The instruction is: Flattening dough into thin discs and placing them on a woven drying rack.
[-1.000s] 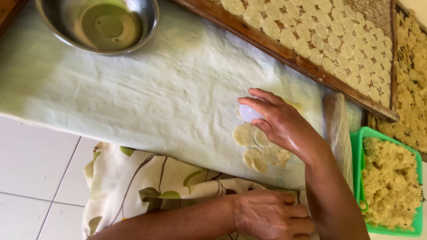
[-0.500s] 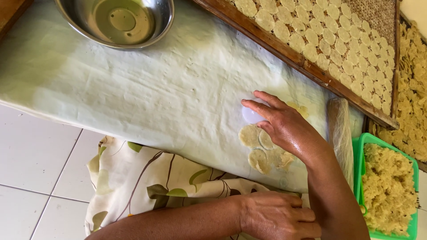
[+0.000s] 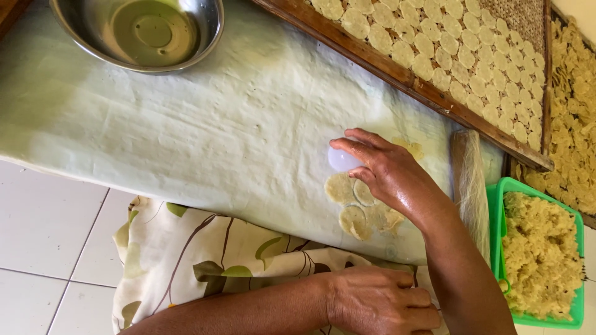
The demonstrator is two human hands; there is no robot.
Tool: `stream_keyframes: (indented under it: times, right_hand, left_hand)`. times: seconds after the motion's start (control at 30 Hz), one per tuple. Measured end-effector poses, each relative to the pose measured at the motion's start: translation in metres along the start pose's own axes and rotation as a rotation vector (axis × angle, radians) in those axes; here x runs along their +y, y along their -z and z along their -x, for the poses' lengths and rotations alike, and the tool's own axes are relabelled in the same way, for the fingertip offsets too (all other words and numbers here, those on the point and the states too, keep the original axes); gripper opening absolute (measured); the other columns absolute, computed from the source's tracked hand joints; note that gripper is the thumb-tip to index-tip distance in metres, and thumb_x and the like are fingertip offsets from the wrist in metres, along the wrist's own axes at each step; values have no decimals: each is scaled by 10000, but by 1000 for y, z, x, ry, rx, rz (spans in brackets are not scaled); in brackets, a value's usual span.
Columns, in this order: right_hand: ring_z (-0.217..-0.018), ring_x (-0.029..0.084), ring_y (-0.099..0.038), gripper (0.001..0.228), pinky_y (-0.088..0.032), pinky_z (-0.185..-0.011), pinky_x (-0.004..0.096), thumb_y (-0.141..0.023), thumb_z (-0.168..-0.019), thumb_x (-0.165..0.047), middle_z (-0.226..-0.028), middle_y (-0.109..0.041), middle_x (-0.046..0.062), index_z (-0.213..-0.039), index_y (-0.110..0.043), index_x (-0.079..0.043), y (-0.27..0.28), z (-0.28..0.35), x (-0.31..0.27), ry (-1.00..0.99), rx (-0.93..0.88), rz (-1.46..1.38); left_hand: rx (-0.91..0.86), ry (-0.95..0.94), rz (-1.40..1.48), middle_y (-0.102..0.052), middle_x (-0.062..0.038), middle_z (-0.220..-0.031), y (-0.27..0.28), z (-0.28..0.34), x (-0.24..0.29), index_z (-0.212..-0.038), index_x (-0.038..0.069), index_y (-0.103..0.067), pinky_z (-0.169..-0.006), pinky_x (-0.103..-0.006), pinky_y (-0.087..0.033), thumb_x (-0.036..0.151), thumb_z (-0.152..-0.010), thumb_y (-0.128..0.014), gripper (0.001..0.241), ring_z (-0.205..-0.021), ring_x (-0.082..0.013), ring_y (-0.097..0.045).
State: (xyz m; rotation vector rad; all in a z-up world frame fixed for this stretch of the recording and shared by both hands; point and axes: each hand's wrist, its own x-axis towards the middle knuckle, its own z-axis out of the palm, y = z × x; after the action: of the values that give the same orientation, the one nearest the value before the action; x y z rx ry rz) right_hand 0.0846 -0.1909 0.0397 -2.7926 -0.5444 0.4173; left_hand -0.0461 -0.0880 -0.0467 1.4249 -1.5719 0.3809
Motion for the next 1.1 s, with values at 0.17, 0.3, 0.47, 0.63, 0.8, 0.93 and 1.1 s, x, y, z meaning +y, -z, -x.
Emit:
stream_keyframes:
  times: [0.17,0.3,0.47,0.63,0.8,0.93,1.1]
  right_hand:
    - [-1174,307,-663,575,-553,-968,375,-773,-811,-117,-1471,-578,76,-1356,-611,-208,6,-5,6,-34,-16,-65]
    - [-1253,254,-679,535,-528,-1008,341,-760,-884,-161,-1468,-609,49,-1386,-609,-266,5,-13,39,-70,28,-203]
    - [-1425,326,-457,643,-483,-1095,406,-712,-881,-60,-1623,-357,131,-1474,-515,-215,7,-24,44,-23,157,-93]
    - [-1521,324,-322,705,-436,-1142,411,-603,-871,24,-1698,-204,129,-1513,-466,-231,2,-7,38,-21,171,-189]
    - [-1567,381,-179,530,-319,-1244,491,-613,-825,104,-1677,-314,101,-1152,-785,-277,-24,33,40,110,300,119]
    - [-1575,386,-218,492,-312,-1248,487,-635,-801,87,-1648,-357,80,-1152,-770,-230,-28,45,25,137,279,79]
    - [-1559,393,-243,527,-301,-1240,483,-648,-787,83,-1641,-367,80,-1179,-768,-247,-33,44,21,150,302,66]
  left_hand:
    - [-32,-41,-49,-585,1,-1027,8,-3,-1,-932,136,-596,-843,-313,-517,239,-935,-596,102,-944,-157,-624]
    - [-17,-10,-8,-578,7,-984,9,-1,-2,-979,133,-599,-861,-307,-516,230,-950,-598,100,-960,-157,-618]
    - [-10,-44,-9,-595,1,-1006,14,-2,-3,-951,140,-605,-818,-311,-508,223,-913,-608,91,-954,-164,-620]
    - [-22,-21,-75,-587,7,-981,13,-2,0,-947,148,-617,-800,-304,-506,217,-944,-620,69,-939,-162,-620]
    - [37,-20,-35,-576,6,-1003,8,1,0,-934,131,-603,-808,-302,-497,202,-957,-613,75,-950,-162,-612]
    - [8,-55,-61,-579,6,-973,11,-1,0,-959,146,-612,-764,-311,-489,209,-935,-626,69,-910,-162,-606]
    - [2,-77,-69,-571,-5,-985,14,-1,-2,-917,144,-602,-758,-325,-491,215,-920,-638,79,-881,-173,-605]
